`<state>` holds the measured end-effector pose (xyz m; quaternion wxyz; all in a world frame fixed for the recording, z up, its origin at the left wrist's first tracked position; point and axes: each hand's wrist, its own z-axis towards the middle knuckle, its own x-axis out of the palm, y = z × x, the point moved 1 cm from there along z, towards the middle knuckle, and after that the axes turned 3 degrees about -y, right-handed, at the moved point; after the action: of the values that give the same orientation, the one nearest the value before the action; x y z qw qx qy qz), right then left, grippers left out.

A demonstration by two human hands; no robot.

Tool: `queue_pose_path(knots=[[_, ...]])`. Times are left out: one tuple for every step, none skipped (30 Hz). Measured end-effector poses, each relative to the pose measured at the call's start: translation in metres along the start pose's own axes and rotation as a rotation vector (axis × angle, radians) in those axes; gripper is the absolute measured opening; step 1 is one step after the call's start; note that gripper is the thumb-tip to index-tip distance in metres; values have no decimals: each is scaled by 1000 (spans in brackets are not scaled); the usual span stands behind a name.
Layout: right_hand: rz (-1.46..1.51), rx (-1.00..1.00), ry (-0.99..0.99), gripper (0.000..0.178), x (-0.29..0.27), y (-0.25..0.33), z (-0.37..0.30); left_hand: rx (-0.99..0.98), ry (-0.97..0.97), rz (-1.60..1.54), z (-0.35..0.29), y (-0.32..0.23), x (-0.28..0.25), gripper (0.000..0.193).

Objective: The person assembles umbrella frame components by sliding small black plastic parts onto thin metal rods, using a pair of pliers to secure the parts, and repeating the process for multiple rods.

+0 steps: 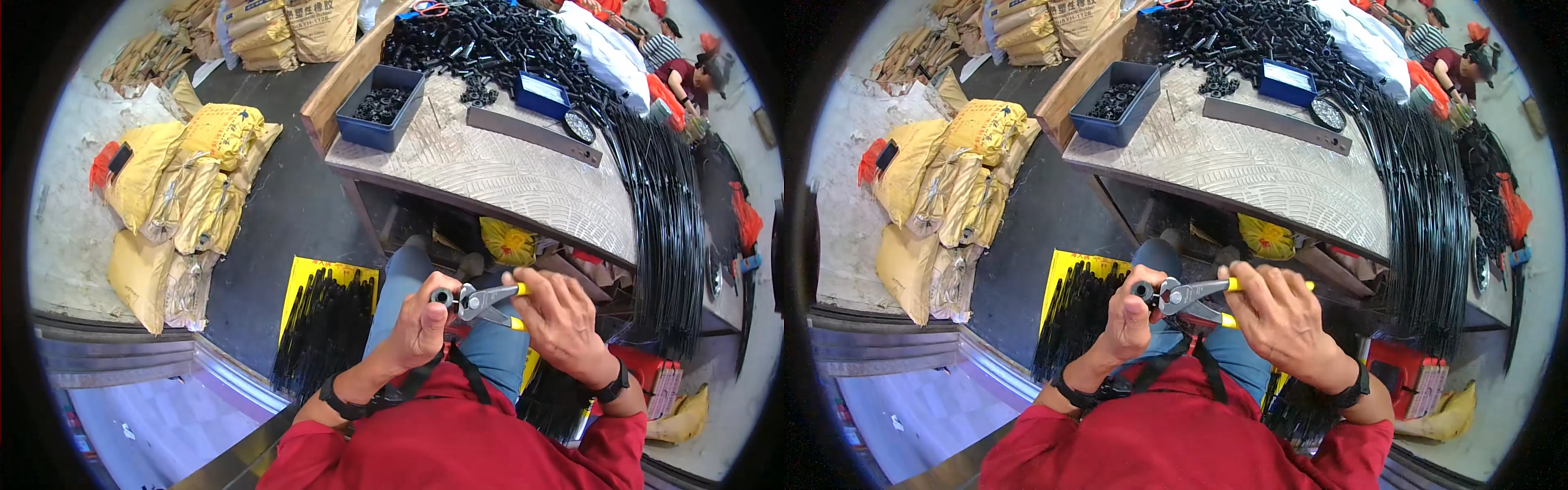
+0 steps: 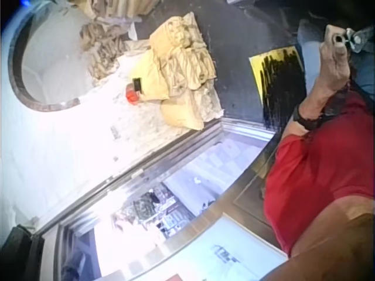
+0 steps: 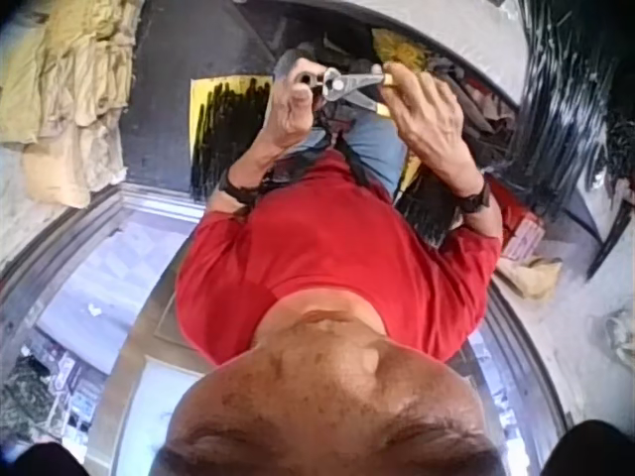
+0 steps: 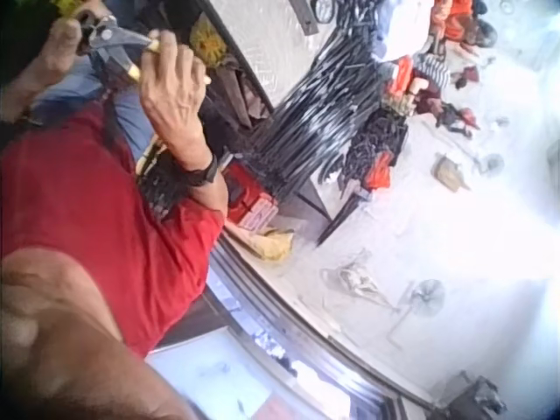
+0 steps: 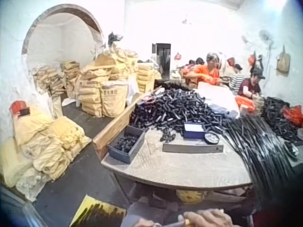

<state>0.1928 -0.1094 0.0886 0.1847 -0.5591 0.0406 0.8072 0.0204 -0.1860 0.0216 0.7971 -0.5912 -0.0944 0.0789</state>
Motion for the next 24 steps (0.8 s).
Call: queue_pose_path(knots=[[-33, 22, 25, 34, -2, -2, 0, 12, 9, -9, 0, 0, 1, 59], [-96, 32, 30, 34, -3, -2, 0, 11, 9, -13, 0, 1, 2, 59], [-129, 21, 24, 34, -5, -3, 0, -9, 20, -18, -1, 1, 2, 59], [-162, 11, 18, 35, -7, -3, 1, -29, 31, -22, -1, 1, 2, 59], [-164, 10, 18, 35, -8, -3, 2, -28, 31, -23, -1, 0, 1, 59], [-214, 0, 14, 35, -9, -2, 4, -38, 42, -29, -1, 0, 0, 59], [-264, -10, 10, 36, -10, -2, 4, -48, 54, -34, 0, -1, 0, 59], [-266, -10, 10, 36, -13, -3, 4, -46, 55, -36, -1, 0, 0, 59], [-281, -25, 48, 36, -14, -2, 5, -42, 62, -37, -2, 1, 0, 59], [-296, -39, 86, 37, -17, -2, 5, -39, 69, -38, -2, 2, 0, 59], [-295, -39, 87, 37, -22, -3, 8, -40, 70, -38, -3, 0, 1, 59], [-326, -102, 124, 33, -30, -5, 12, -20, 49, 2, -4, -3, 2, 59], [-355, -166, 161, 28, -34, -6, 14, -1, 29, 42, -4, -5, 4, 59], [-353, -162, 163, 28, -33, -8, 15, -4, 32, 42, -4, -4, 7, 59], [-247, -174, 260, 22, -31, -9, 15, 47, -10, 75, -5, -3, 9, 60], [-138, -186, 355, 16, -29, -11, 14, 98, -52, 108, -5, -2, 9, 60], [-94, -201, 300, 11, -20, -12, 11, 92, -46, 113, -8, 0, 8, 60], [-100, -192, 300, 11, -13, -12, 8, 74, -30, 94, -8, 3, 7, 60], [30, -157, 277, 11, -6, -10, 2, 53, -19, 80, -9, 6, 6, 61], [161, -121, 252, 12, 2, -8, -3, 54, -15, 80, -8, 8, 4, 61], [245, -74, 220, 15, 11, -5, -6, 40, 14, 59, -7, 9, 3, 63], [243, -68, 218, 15, 12, -6, -9, 26, 43, 38, -5, 10, 2, 65], [255, -43, 221, 19, 12, -6, -9, 29, 50, 38, -4, 10, 1, 65], [272, -18, 223, 24, 13, -5, -8, -16, 60, -1, -4, 9, -2, 67]])
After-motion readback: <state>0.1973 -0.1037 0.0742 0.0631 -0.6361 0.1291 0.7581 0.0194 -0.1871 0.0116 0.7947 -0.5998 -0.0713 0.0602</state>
